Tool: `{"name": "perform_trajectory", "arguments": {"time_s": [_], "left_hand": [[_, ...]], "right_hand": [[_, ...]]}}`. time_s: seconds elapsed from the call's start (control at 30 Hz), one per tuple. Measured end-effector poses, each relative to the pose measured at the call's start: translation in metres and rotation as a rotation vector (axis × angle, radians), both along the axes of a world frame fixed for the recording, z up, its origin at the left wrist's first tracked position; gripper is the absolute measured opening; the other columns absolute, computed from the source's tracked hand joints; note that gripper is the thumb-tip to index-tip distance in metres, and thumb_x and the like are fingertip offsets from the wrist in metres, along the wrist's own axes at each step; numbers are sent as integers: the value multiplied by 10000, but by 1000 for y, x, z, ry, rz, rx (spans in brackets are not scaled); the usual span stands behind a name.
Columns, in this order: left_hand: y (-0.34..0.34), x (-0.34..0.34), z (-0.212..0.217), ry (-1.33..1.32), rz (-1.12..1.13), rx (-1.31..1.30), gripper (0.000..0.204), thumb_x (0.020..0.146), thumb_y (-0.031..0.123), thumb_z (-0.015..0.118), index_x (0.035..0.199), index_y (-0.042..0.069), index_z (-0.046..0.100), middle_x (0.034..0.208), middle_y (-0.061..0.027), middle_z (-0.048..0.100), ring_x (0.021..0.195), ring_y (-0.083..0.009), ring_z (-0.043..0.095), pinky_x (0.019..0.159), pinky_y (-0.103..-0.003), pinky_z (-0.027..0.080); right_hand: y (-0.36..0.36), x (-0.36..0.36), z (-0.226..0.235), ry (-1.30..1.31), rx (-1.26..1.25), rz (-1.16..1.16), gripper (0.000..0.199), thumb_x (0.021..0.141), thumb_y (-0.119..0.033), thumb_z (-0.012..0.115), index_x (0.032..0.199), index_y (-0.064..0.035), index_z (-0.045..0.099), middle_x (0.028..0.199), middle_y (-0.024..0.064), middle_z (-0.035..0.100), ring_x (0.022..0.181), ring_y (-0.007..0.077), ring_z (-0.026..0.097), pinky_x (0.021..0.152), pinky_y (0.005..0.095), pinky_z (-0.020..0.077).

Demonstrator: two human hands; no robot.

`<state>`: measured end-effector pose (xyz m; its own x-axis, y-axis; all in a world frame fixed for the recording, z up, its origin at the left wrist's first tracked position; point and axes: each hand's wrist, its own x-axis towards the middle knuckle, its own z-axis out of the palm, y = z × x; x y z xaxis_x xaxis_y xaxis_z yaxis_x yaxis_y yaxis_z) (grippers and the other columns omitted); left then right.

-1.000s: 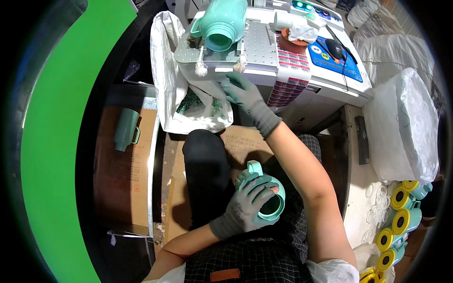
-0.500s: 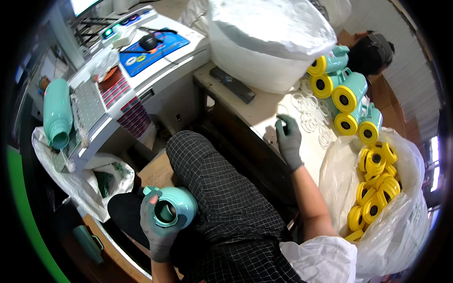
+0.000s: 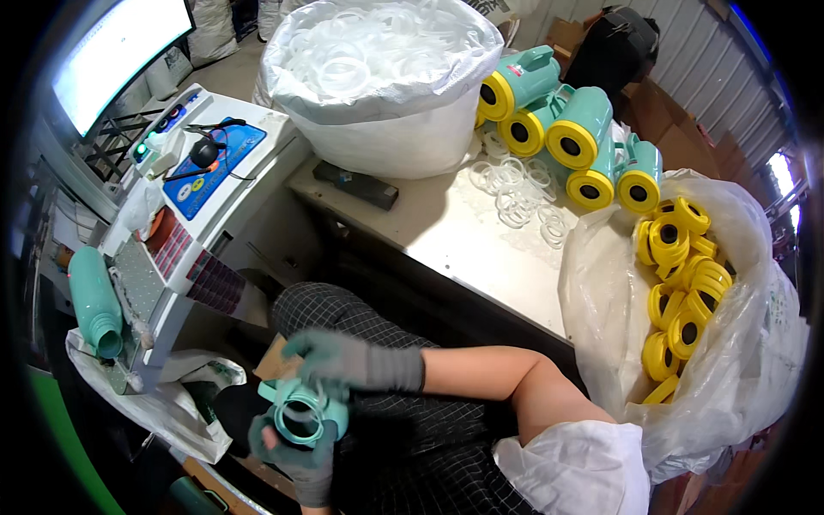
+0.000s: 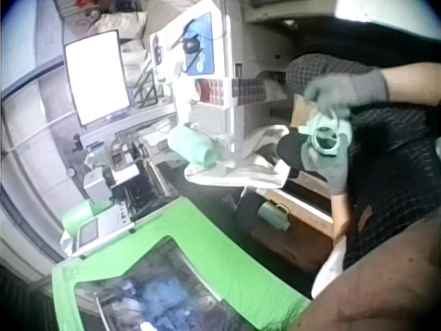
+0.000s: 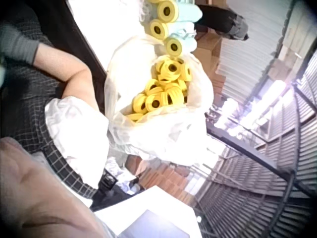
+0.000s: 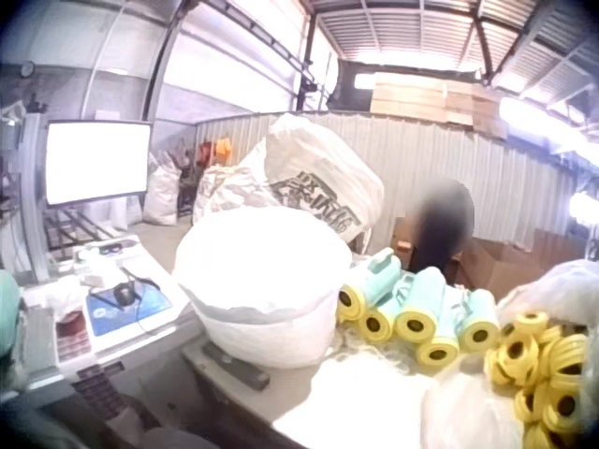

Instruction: The person assembles teal plastic containers by inserting a white seal into the opening, attaching a yellow lid, and applying a label. The person handles the containers one at a time, placing the finished units on a nearby table.

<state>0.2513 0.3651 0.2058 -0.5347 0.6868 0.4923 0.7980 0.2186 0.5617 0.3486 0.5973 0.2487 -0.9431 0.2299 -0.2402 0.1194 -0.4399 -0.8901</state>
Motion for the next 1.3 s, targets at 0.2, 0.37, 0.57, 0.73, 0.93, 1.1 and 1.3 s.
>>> {"name": "perform_trajectory", "arguments": {"time_s": [0.2,0.37,0.57,0.73,0.93,1.1,1.3], "left_hand": [[-17,-10,16,232,-86,-128,414,690,130,885,1028,146,646,1159,-99,610,1153,-372,570,955,-510,466],[-7,-12,3,288,-116,56,436,681,292,921,1041,231,681,1138,-42,578,1140,-366,582,901,-510,515],[-14,-16,7,293,-92,10,374,607,197,865,913,159,653,1057,-49,602,1058,-357,621,823,-489,561],[-15,-20,5,210,-106,-23,439,631,289,869,976,166,627,1130,-50,520,1050,-379,603,830,-519,572],[-8,-31,10,226,-139,-42,401,659,380,849,902,138,640,1053,-49,542,1055,-375,590,920,-620,502],[-12,-28,21,336,-124,-130,434,709,376,826,1031,125,676,1072,-69,550,1101,-344,576,1034,-687,443],[-12,-14,28,334,120,-261,524,768,287,782,1247,107,664,1108,-108,554,1179,-327,544,1117,-703,366]], "right_hand": [[-46,-18,-1,117,522,-31,565,936,-299,748,1406,-62,542,1165,148,723,1055,249,734,940,377,585],[-49,-11,23,286,1221,-111,492,914,-266,752,1364,-119,619,1063,82,735,876,254,741,755,382,603],[-40,-3,22,644,1791,297,370,896,-357,690,1190,-132,694,1187,53,660,1045,205,675,866,390,565],[-39,-8,23,655,1757,295,502,911,-483,690,1218,-86,691,1217,71,646,1096,247,635,982,440,518],[-45,-6,15,424,1638,403,443,876,-431,724,1158,-97,652,1139,71,579,1011,246,576,839,417,474],[-54,-9,-2,451,1678,345,349,863,-362,720,1065,-89,639,1059,81,565,954,241,577,790,408,468],[-59,-15,-15,549,1745,253,287,875,-334,680,1012,-82,663,1098,80,603,927,235,592,774,390,482]]}}
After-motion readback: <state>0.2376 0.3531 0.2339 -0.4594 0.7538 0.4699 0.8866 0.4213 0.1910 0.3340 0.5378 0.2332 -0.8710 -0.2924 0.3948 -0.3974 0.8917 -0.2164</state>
